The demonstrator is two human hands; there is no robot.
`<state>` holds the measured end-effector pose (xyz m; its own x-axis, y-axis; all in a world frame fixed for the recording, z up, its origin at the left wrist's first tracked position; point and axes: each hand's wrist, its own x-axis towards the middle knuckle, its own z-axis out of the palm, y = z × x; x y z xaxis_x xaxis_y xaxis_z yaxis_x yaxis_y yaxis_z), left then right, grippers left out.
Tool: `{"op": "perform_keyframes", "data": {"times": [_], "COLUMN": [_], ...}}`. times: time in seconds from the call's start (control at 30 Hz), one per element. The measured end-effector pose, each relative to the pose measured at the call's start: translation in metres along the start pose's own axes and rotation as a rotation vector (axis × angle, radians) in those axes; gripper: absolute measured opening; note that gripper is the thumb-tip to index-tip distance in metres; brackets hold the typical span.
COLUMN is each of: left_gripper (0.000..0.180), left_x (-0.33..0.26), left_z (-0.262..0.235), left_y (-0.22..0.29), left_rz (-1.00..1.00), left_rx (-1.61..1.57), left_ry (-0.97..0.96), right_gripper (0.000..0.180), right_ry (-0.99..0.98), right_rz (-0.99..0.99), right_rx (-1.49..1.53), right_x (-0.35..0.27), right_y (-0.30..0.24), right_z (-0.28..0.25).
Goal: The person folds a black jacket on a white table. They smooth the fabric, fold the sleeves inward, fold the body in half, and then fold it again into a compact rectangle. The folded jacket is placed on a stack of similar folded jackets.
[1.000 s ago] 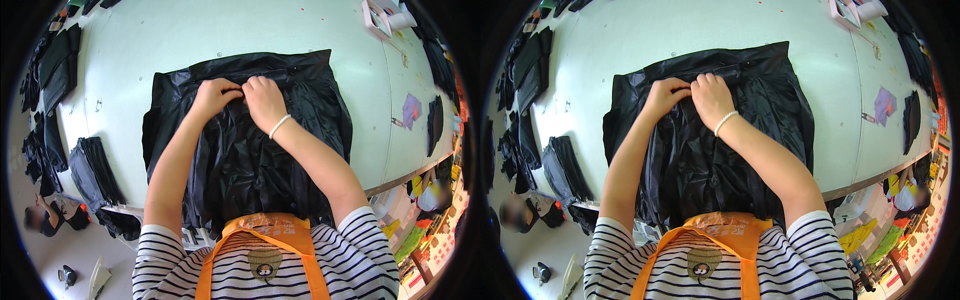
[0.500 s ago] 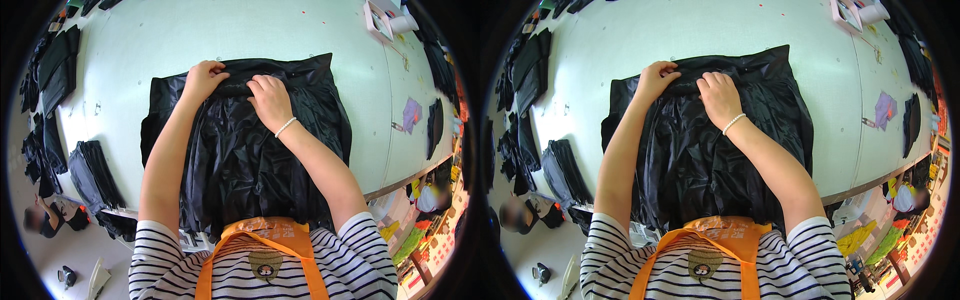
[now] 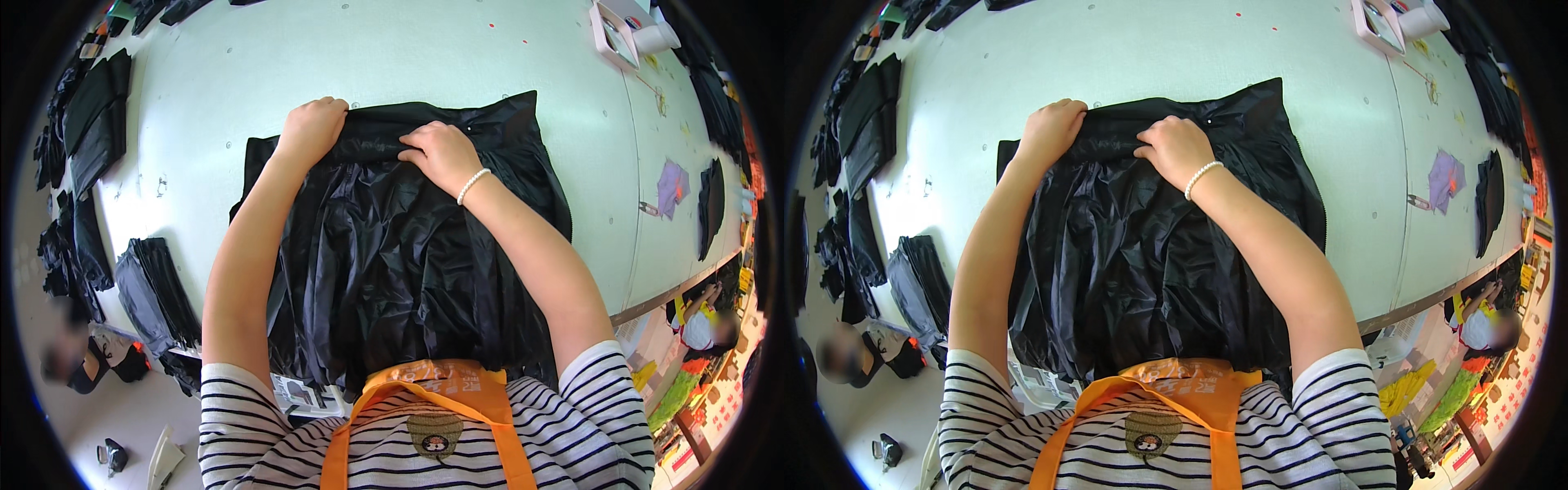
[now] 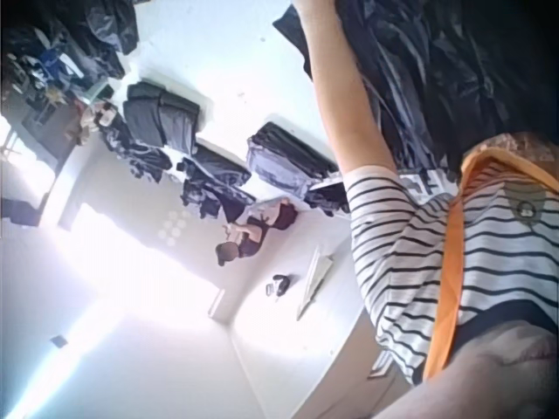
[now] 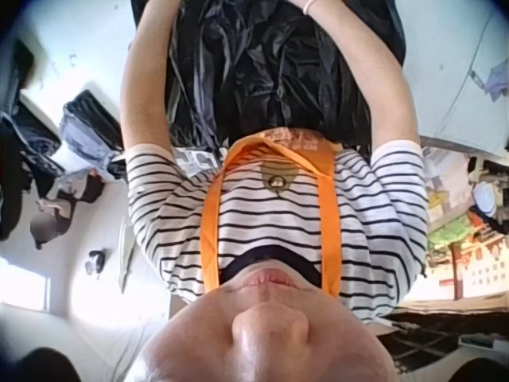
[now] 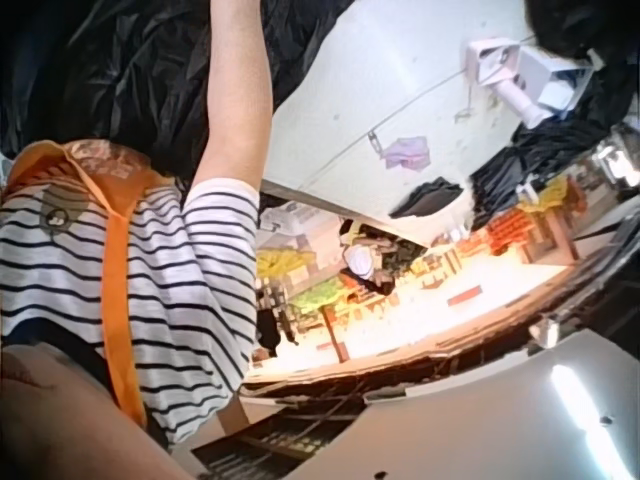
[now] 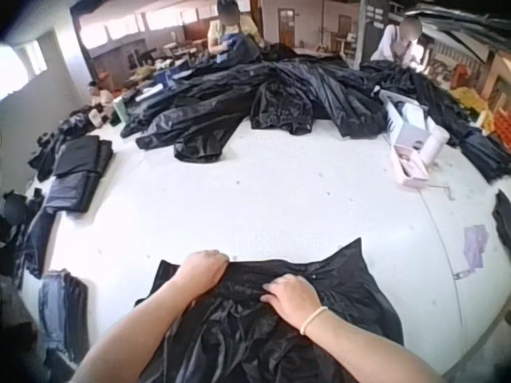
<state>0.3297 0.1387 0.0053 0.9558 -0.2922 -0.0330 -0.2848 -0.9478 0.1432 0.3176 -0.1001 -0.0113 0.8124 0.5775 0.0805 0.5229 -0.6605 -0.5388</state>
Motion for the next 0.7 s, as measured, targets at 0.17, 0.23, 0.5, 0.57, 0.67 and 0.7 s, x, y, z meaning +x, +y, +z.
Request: {"op": "perform_keyframes", "data": {"times": [0.17,0.23,0.5,0.57,0.67,0.7], "left_gripper": [0.01,0.01,0.043,0.05,0.059,0.06], "left_x": [-0.017,-0.021,-0.021,-0.021,-0.022,-0.02], "left_z": [-0.019,-0.018,0.032,0.046,0.045,0.042], "left_y": [0.011,0.015,0.095,0.105,0.117,0.12], "left_rz": [0.148,0.129,0.057,0.046,-0.041,-0.042], "left_rx": [-0.047,0.025,-0.307,-0.169,-0.177,-0.133], "left_ry": [0.239,0.238,0.313,0.367,0.278,0.256], "right_gripper": [0.027,0.031,0.021,0.021,0.033,0.035], "right_ry": [-0.159,-0.088,-0.008,-0.029,-0.029,0.014], "right_rz": [0.286,0.286,0.227,0.24,0.173,0.154], "right_rx": [0.013,-0.07,-0.373,-0.439,-0.484,-0.525], "right_x": [0.04,0.047,0.045,0.04,0.021,0.016], "right_y": [-0.003,-0.004,0.002,-0.001,-0.005,-0.004], "right_z": [-0.021,-0.019,0.0,-0.006,-0.024,-0.028]}}
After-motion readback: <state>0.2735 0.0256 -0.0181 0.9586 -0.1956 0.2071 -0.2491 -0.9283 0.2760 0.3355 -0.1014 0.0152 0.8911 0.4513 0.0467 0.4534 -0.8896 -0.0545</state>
